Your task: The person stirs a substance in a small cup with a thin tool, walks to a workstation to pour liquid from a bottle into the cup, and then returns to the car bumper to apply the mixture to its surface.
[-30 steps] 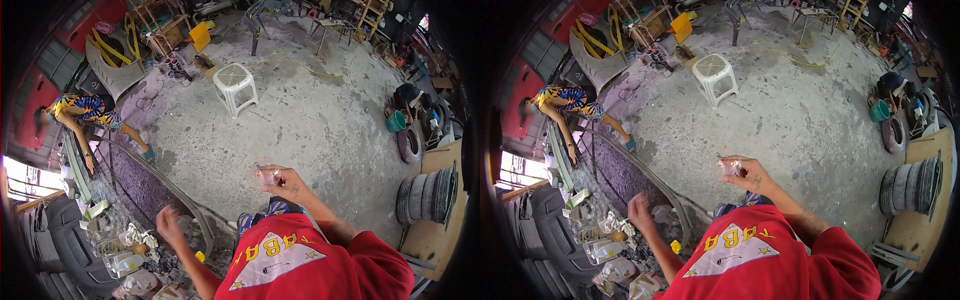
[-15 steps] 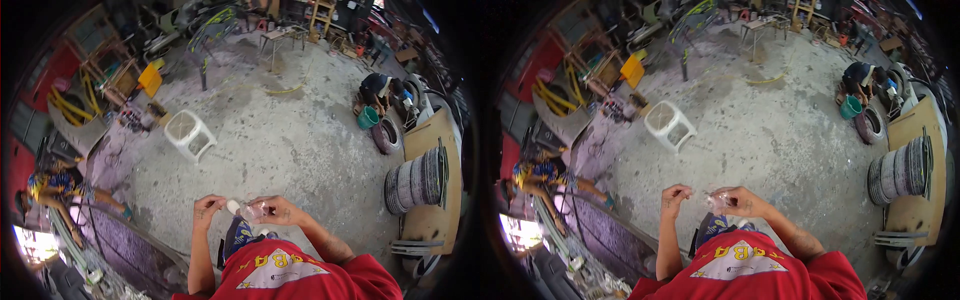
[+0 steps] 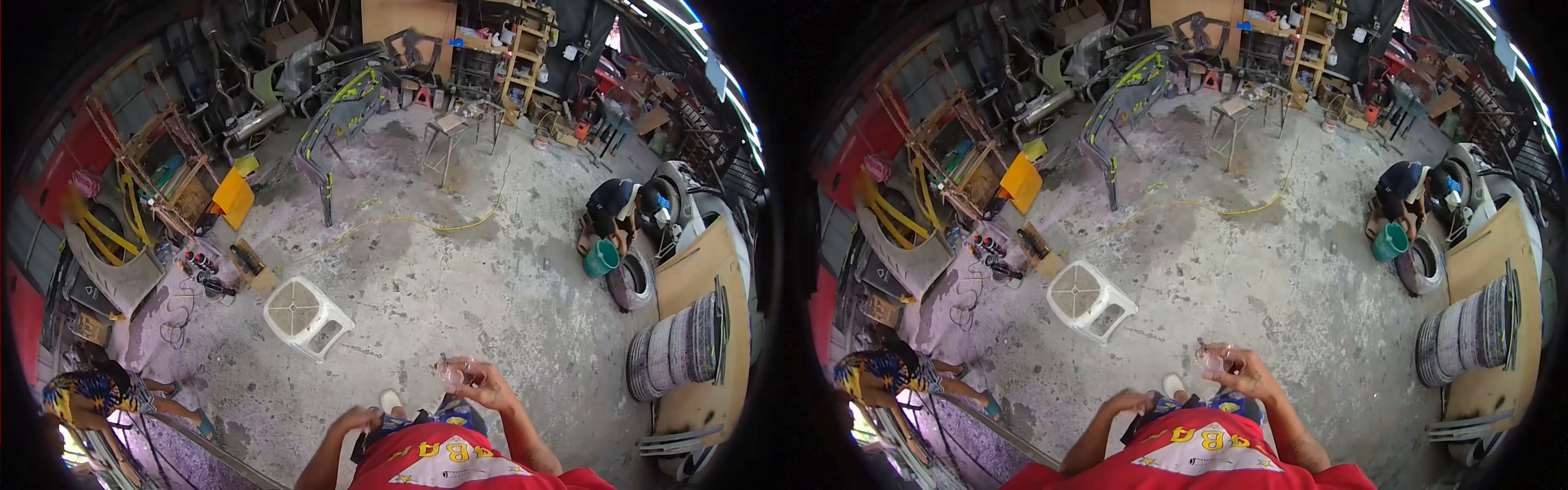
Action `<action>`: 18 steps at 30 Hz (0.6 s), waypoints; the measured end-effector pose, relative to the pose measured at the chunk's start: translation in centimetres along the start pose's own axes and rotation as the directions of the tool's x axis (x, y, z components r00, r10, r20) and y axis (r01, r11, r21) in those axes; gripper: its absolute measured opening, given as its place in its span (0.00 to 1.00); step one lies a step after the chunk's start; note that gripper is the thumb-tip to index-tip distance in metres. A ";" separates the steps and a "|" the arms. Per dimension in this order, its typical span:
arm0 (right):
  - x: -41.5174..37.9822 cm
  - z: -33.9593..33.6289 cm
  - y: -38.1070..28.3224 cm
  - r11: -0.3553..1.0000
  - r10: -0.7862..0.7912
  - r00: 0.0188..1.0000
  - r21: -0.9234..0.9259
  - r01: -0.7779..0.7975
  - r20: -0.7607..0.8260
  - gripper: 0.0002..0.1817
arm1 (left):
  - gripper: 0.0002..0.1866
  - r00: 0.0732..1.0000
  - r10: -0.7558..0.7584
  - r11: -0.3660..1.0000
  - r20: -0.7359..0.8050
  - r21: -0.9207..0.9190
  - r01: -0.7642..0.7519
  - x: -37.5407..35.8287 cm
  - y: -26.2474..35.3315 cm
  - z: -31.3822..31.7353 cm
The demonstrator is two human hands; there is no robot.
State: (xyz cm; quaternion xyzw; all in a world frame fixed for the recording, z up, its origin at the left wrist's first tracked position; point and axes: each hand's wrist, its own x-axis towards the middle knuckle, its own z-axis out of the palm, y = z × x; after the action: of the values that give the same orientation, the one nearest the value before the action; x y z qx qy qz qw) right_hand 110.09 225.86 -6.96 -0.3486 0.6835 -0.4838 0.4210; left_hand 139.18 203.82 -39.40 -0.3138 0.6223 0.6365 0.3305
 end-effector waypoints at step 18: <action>50.2 -15.5 -6.5 0.959 -0.284 0.767 0.167 0.229 0.576 0.18 | 0.16 0.589 0.732 0.532 -0.342 -0.252 -0.808 3.8 47.4 -33.3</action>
State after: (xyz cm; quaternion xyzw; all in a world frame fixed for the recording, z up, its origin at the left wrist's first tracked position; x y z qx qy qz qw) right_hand 76.19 185.26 -9.93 -0.5539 0.4413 -0.4321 0.5583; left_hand 98.09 170.30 -15.71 -0.1239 0.5888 0.7902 -0.1163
